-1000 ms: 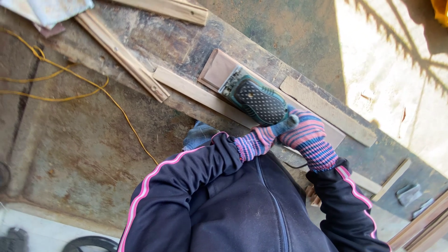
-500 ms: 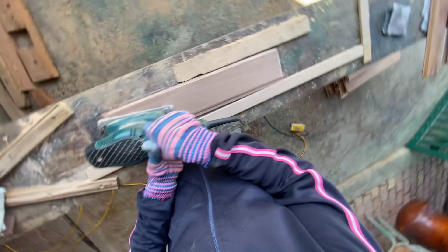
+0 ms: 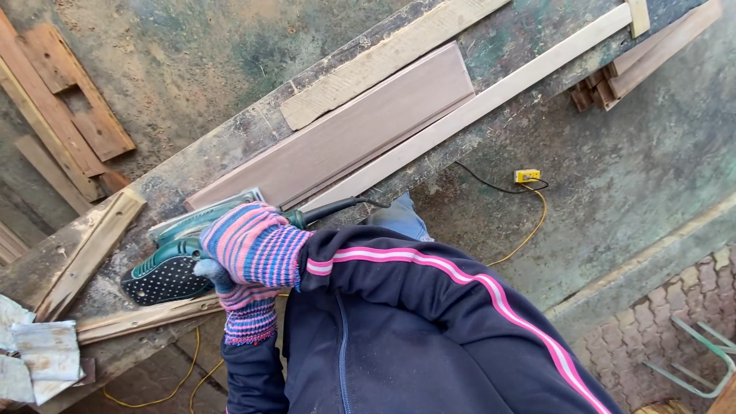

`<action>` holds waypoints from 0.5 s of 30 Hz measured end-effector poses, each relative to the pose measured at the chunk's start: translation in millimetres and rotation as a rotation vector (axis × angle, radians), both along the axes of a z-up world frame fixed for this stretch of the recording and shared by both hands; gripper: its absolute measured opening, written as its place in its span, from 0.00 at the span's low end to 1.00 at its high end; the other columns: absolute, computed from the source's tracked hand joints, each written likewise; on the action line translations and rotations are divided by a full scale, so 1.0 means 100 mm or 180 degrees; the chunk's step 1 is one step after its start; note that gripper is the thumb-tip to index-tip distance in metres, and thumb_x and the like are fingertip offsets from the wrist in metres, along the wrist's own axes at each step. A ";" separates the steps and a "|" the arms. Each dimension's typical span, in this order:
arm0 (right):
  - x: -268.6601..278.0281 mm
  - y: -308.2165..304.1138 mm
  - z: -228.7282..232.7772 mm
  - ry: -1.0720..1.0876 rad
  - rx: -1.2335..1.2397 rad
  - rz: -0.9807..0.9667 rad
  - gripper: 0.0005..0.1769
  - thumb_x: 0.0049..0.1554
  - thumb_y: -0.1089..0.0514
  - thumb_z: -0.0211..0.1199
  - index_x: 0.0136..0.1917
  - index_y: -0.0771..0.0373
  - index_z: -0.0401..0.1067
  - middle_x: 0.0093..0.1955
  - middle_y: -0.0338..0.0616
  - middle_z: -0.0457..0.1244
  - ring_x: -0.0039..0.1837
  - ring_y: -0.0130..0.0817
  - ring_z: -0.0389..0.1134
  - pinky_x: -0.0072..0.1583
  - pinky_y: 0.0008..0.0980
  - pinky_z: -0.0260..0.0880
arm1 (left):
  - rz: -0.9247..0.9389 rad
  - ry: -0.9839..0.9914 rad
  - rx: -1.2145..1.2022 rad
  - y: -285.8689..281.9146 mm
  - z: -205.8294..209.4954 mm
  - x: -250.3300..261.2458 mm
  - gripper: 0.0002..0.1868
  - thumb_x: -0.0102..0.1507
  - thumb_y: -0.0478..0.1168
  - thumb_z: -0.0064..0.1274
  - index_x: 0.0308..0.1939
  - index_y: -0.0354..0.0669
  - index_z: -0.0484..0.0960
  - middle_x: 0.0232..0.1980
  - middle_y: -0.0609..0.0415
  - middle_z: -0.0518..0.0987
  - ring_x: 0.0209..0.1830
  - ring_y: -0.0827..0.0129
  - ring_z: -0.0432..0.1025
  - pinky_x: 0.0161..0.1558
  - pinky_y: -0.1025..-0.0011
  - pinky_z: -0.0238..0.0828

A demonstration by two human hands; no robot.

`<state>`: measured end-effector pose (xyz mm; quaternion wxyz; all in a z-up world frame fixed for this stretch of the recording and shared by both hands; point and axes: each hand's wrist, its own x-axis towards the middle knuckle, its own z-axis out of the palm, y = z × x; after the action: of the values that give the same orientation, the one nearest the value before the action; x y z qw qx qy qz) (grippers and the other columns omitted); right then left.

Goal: Sanding wooden boards using an orbital sander.

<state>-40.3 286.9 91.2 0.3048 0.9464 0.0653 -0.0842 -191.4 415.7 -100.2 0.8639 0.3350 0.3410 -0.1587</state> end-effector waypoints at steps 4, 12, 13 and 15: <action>-0.06 0.19 -0.03 -0.0024 -0.0097 0.0133 0.20 0.59 0.56 0.50 0.49 0.75 0.77 0.46 0.60 0.69 0.48 0.53 0.73 0.54 0.54 0.74 | -0.0112 -0.0581 -0.0069 -0.19 0.53 0.28 0.52 0.65 0.68 0.48 0.83 0.42 0.49 0.85 0.42 0.50 0.84 0.50 0.49 0.80 0.56 0.46; 0.08 -0.37 0.26 -0.0259 0.0599 0.0058 0.18 0.54 0.54 0.56 0.47 0.70 0.76 0.48 0.58 0.69 0.50 0.53 0.74 0.52 0.52 0.75 | 0.0039 -0.0914 -0.0309 -0.78 1.31 0.59 0.60 0.61 0.73 0.56 0.82 0.36 0.52 0.82 0.36 0.56 0.81 0.43 0.53 0.80 0.48 0.49; 0.26 -0.69 0.23 0.0672 0.2744 0.0718 0.15 0.50 0.52 0.57 0.42 0.67 0.74 0.40 0.57 0.67 0.44 0.55 0.72 0.45 0.55 0.71 | 0.0078 -0.0910 -0.0131 -0.90 1.32 0.60 0.61 0.58 0.74 0.58 0.81 0.38 0.52 0.82 0.39 0.57 0.81 0.46 0.54 0.80 0.49 0.50; 0.47 -1.21 0.20 0.1712 0.4842 0.1419 0.14 0.47 0.50 0.58 0.37 0.64 0.71 0.32 0.56 0.65 0.37 0.58 0.70 0.38 0.57 0.68 | 0.0168 -0.0909 0.0049 -1.18 1.26 0.59 0.63 0.56 0.74 0.60 0.81 0.40 0.52 0.81 0.42 0.58 0.81 0.49 0.55 0.80 0.50 0.51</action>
<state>7.0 166.0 111.4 -0.4334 0.8066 0.3605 -0.1779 -132.6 297.2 26.2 0.9049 0.3517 0.2244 -0.0840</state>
